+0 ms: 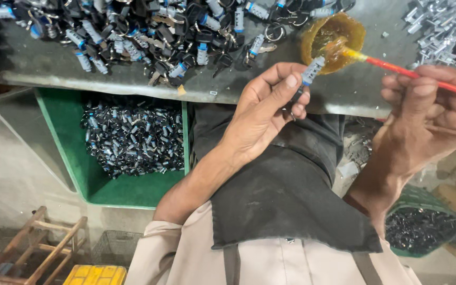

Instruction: The person picks small connector housings one at a time from a bin, inserts metal contact pins into each housing by hand, and briefly dips the assembled connector into a bowl of flux or grease on the bench before setting it on the table with finished units.

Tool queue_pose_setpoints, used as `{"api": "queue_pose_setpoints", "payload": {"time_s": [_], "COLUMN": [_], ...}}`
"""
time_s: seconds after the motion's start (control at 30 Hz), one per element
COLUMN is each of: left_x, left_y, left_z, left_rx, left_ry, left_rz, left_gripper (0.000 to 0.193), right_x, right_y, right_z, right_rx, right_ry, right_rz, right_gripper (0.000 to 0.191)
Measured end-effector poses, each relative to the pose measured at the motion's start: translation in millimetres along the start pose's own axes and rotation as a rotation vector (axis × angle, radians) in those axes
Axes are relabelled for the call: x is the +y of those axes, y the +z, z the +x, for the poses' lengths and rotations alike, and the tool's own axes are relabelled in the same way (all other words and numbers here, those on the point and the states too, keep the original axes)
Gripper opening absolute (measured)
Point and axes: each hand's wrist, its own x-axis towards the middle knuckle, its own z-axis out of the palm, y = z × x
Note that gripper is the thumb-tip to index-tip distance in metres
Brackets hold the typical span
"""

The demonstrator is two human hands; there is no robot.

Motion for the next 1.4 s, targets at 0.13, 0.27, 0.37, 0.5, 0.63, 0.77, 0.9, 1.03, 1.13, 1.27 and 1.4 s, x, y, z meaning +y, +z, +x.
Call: {"api": "queue_pose_setpoints", "payload": {"time_s": [0.13,0.27,0.37,0.5,0.63,0.77,0.9,1.03,1.13,1.27,1.4], "left_x": [4.6,45.2,96.8,110.7,92.6,52.8,43.3,58.2,47.9,13.6,-10.9], "left_y": [13.0,24.9,1.1,-18.9,1.5,23.6,19.2,13.7,15.3,18.0,22.4], "left_z": [-10.5,-46.5,-89.4,-132.1,-103.0,-10.8,32.3,-9.6,-38.9,-52.0,-55.9], "left_rx": [-0.043,-0.189,-0.064,0.659,0.453,0.526,0.562,0.177,0.079,0.136,0.144], "left_ry": [-0.006,0.063,0.055,-0.288,0.351,0.661,0.749,0.869,0.578,0.227,0.287], "left_rz": [-0.066,-0.036,1.272,2.673,2.287,2.136,2.192,1.907,1.055,0.414,0.611], "left_gripper": [0.024,0.031,0.026,0.021,0.025,0.027,0.027,0.025,0.018,0.022,0.022], "right_x": [-20.2,-31.4,-16.2,10.7,26.0,31.4,36.8,39.9,34.3,26.9,24.7], "right_y": [14.5,12.0,16.2,19.8,26.4,33.8,36.0,29.8,23.5,24.6,26.9], "right_z": [16.8,21.7,8.6,-11.2,-18.4,-18.6,-21.9,-22.7,-26.9,-34.6,-40.4], "right_rx": [-0.129,-0.52,-0.677,-0.711,-0.714,-0.73,-0.702,-0.689,-0.642,-0.601,-0.561], "right_ry": [0.071,0.076,-0.034,-0.206,-0.29,-0.38,-0.441,-0.506,-0.295,0.04,0.219], "right_rz": [-0.167,-0.486,-0.591,-0.611,-0.656,-0.698,-0.655,-0.567,-0.373,-0.024,0.255], "right_gripper": [0.019,0.02,0.025,0.036,0.041,0.042,0.038,0.028,0.021,0.009,0.013]}}
